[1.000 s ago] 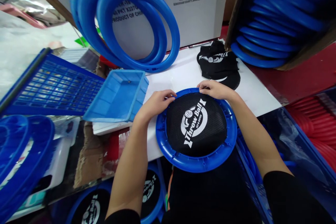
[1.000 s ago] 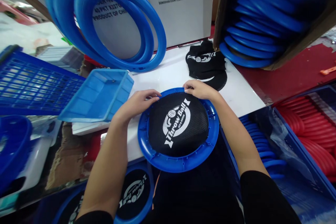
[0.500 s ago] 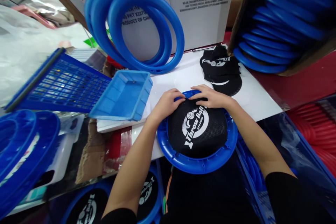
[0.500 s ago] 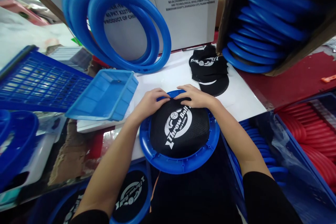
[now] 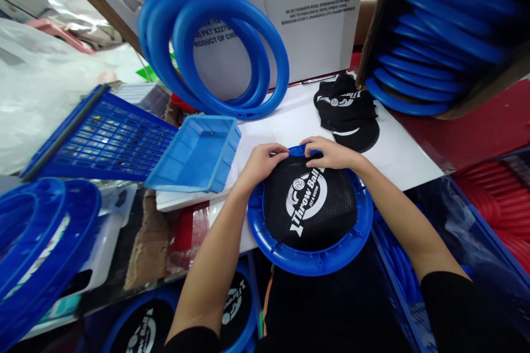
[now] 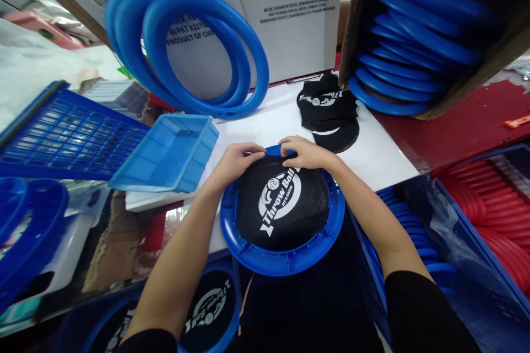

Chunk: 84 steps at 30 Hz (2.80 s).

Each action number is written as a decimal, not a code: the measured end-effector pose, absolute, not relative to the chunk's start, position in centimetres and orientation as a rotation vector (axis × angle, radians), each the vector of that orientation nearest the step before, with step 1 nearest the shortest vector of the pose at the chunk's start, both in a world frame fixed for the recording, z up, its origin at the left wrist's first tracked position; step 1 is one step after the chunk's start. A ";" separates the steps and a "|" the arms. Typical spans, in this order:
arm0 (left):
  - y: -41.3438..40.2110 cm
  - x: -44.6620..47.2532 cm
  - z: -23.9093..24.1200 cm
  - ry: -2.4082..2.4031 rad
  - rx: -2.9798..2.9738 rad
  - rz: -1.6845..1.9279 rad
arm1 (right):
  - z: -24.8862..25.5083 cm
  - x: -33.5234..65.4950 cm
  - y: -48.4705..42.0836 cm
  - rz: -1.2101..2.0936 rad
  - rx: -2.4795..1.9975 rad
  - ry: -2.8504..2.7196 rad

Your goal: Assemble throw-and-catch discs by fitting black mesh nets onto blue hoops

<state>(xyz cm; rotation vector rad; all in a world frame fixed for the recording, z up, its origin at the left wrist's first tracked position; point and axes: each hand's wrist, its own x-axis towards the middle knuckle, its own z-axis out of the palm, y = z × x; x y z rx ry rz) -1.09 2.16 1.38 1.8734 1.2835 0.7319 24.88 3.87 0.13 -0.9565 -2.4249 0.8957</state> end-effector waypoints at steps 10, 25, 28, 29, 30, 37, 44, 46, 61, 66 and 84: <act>3.1 -1.7 0.0 1.192 1.686 0.766 | -0.3 24.5 3.8 0.850 -1.003 -2.439; 2.6 -1.2 0.9 1.274 1.779 0.758 | -0.1 24.3 4.3 1.127 -1.138 -1.920; 2.3 -1.0 1.2 1.260 1.894 0.759 | -0.1 24.4 4.7 1.140 -1.125 -1.987; 2.2 -1.0 1.3 1.252 1.931 0.748 | -0.1 24.5 4.9 1.146 -1.120 -2.021; 2.1 -0.9 1.4 1.243 1.960 0.733 | -0.1 24.5 5.2 1.152 -1.116 -2.059; 2.1 -1.2 1.5 1.235 1.995 0.653 | 0.0 24.6 6.6 1.140 -1.128 -2.229; 2.1 -1.7 1.9 1.170 2.098 0.562 | 0.7 25.2 7.3 1.225 -1.096 -2.312; 1.9 -1.6 2.2 1.166 2.158 0.543 | 1.2 25.3 8.0 1.283 -1.037 -2.392; 1.4 -1.3 2.0 1.152 2.322 0.434 | 1.9 26.3 7.6 1.303 -0.790 -2.519; 0.9 -0.8 2.3 1.232 2.327 0.430 | 2.0 26.0 7.3 1.172 -0.865 -2.566; 1.0 2.1 0.9 1.356 1.915 0.676 | 0.9 23.7 6.3 1.127 -0.811 -2.437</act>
